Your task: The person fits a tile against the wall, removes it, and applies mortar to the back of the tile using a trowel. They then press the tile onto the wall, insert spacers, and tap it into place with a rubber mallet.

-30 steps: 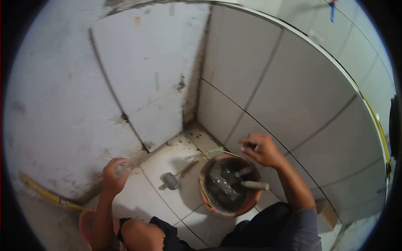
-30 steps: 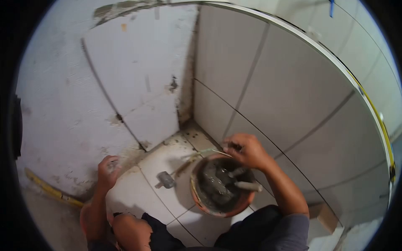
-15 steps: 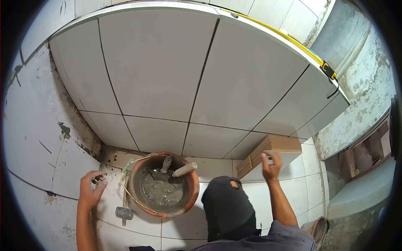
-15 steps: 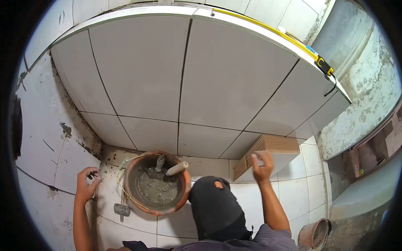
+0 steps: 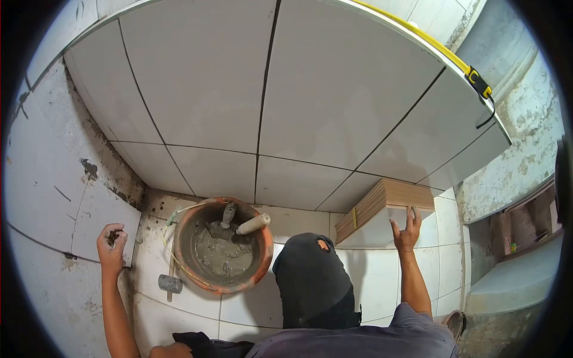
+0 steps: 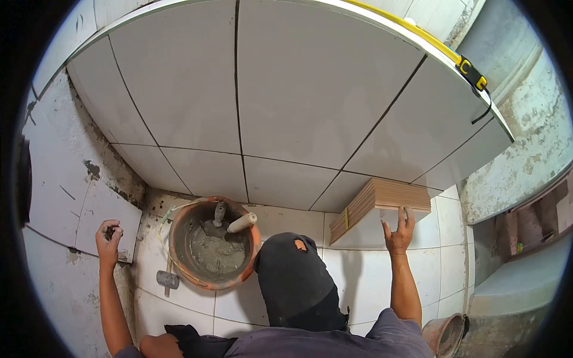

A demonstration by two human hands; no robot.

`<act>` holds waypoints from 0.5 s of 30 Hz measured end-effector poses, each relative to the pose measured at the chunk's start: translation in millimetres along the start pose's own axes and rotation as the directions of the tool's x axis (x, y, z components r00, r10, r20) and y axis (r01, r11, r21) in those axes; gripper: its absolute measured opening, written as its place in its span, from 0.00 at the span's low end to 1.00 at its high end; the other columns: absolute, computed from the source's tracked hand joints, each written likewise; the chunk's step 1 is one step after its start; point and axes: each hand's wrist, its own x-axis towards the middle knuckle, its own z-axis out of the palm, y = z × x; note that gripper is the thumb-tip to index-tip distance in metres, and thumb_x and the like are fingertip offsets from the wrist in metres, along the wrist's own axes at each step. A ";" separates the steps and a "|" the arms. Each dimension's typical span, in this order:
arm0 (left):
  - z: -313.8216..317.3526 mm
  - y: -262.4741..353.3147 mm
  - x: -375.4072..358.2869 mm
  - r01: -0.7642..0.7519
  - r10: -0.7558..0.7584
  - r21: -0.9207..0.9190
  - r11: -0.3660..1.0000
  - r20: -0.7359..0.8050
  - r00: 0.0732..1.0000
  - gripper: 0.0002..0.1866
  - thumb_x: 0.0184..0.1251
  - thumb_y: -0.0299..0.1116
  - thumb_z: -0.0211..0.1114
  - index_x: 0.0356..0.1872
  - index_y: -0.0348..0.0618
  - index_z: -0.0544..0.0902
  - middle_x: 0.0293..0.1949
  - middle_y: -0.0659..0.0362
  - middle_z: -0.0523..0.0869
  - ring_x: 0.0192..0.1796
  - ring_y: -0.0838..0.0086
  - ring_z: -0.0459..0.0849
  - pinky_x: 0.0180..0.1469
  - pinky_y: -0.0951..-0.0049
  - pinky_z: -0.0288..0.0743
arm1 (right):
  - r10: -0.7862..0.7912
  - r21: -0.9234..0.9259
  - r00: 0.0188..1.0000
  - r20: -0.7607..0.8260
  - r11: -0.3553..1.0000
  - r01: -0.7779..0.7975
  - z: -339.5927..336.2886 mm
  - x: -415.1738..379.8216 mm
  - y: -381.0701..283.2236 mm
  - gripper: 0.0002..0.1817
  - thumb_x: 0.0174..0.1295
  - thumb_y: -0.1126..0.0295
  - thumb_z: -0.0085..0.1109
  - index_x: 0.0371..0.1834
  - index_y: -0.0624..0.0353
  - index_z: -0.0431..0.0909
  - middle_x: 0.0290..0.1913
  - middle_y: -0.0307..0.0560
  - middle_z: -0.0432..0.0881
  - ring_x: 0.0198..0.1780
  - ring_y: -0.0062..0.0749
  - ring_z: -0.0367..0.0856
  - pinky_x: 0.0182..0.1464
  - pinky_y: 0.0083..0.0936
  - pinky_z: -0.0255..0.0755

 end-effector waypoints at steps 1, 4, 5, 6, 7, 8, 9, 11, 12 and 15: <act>0.3 -3.4 -2.1 0.008 -0.008 -0.032 0.999 -0.014 1.000 0.10 0.56 0.29 0.62 0.37 0.35 0.78 0.29 0.61 0.77 0.33 0.79 0.73 0.40 0.78 0.69 | 0.004 -0.010 1.000 -0.016 1.000 -0.005 -3.6 -0.5 -1.0 0.36 0.44 0.63 0.70 0.59 0.60 0.68 0.58 0.58 0.66 0.60 0.52 0.65 0.59 0.37 0.63; 5.1 -4.3 -4.4 0.019 -0.020 -0.022 1.000 -0.034 0.999 0.09 0.56 0.28 0.62 0.36 0.35 0.79 0.31 0.60 0.79 0.34 0.79 0.75 0.41 0.78 0.70 | 0.013 0.003 0.999 -0.034 1.000 -0.013 0.4 -8.5 12.9 0.37 0.40 0.62 0.73 0.57 0.57 0.71 0.55 0.54 0.70 0.59 0.49 0.66 0.60 0.37 0.61; 4.5 -7.7 -4.7 -0.010 0.009 -0.007 1.000 -0.047 0.999 0.08 0.56 0.28 0.62 0.35 0.35 0.79 0.31 0.60 0.79 0.35 0.79 0.75 0.41 0.78 0.70 | -0.035 -0.001 0.999 -0.025 0.999 0.035 -4.1 -7.1 14.9 0.37 0.37 0.61 0.74 0.56 0.55 0.72 0.55 0.53 0.71 0.58 0.48 0.66 0.60 0.38 0.59; 5.8 -3.7 -4.5 -0.014 0.014 -0.005 1.000 -0.051 0.999 0.08 0.56 0.28 0.62 0.35 0.35 0.79 0.32 0.60 0.80 0.34 0.80 0.75 0.41 0.78 0.70 | -0.032 -0.034 0.999 0.020 0.999 0.033 -6.7 -6.3 23.2 0.38 0.34 0.60 0.75 0.54 0.55 0.73 0.54 0.51 0.71 0.57 0.46 0.67 0.59 0.39 0.57; 8.3 2.2 -3.6 -0.026 0.026 -0.007 1.000 -0.050 0.998 0.08 0.56 0.27 0.63 0.35 0.35 0.80 0.32 0.59 0.81 0.34 0.80 0.75 0.40 0.79 0.70 | -0.074 -0.075 0.997 0.023 0.994 0.075 -14.4 -2.0 24.4 0.35 0.30 0.61 0.77 0.48 0.55 0.74 0.50 0.50 0.72 0.54 0.47 0.67 0.57 0.40 0.58; 8.5 7.5 -3.6 -0.018 0.019 0.013 1.000 -0.053 0.998 0.08 0.56 0.28 0.63 0.35 0.35 0.80 0.32 0.59 0.81 0.34 0.80 0.76 0.40 0.78 0.70 | -0.062 -0.033 0.993 0.099 0.997 0.066 -25.6 7.4 21.0 0.33 0.26 0.65 0.78 0.42 0.56 0.74 0.45 0.48 0.73 0.50 0.48 0.68 0.54 0.41 0.59; 7.0 11.4 -4.1 -0.018 0.019 0.035 0.999 -0.056 0.998 0.09 0.56 0.28 0.63 0.35 0.35 0.80 0.32 0.59 0.81 0.33 0.80 0.76 0.40 0.78 0.71 | -0.104 0.020 0.972 0.212 0.995 0.102 -40.0 17.9 10.6 0.30 0.23 0.69 0.77 0.36 0.57 0.74 0.40 0.49 0.73 0.45 0.49 0.70 0.47 0.40 0.63; 3.5 7.6 -3.2 -0.030 0.030 -0.004 1.000 -0.059 0.998 0.09 0.56 0.30 0.63 0.36 0.35 0.80 0.31 0.59 0.82 0.34 0.80 0.77 0.40 0.77 0.71 | -0.140 0.071 0.851 0.506 0.990 0.121 -45.7 28.3 28.5 0.29 0.25 0.67 0.77 0.36 0.58 0.75 0.36 0.50 0.75 0.38 0.52 0.72 0.38 0.42 0.67; 3.2 0.6 -0.9 -0.037 0.034 -0.048 0.998 -0.057 0.998 0.09 0.56 0.30 0.64 0.36 0.36 0.81 0.32 0.58 0.83 0.35 0.79 0.78 0.41 0.76 0.72 | -0.326 -0.067 0.779 0.535 0.903 0.424 -35.6 28.8 52.4 0.30 0.24 0.70 0.76 0.38 0.56 0.76 0.36 0.50 0.77 0.36 0.52 0.75 0.37 0.38 0.71; 2.3 -5.9 2.4 0.006 -0.010 -0.109 0.994 -0.040 0.999 0.09 0.56 0.31 0.65 0.37 0.38 0.82 0.34 0.59 0.84 0.38 0.80 0.79 0.43 0.75 0.73 | -0.064 0.027 0.422 0.904 0.995 0.094 -46.3 51.9 41.2 0.29 0.50 0.66 0.68 0.58 0.56 0.71 0.54 0.54 0.76 0.54 0.47 0.75 0.51 0.39 0.69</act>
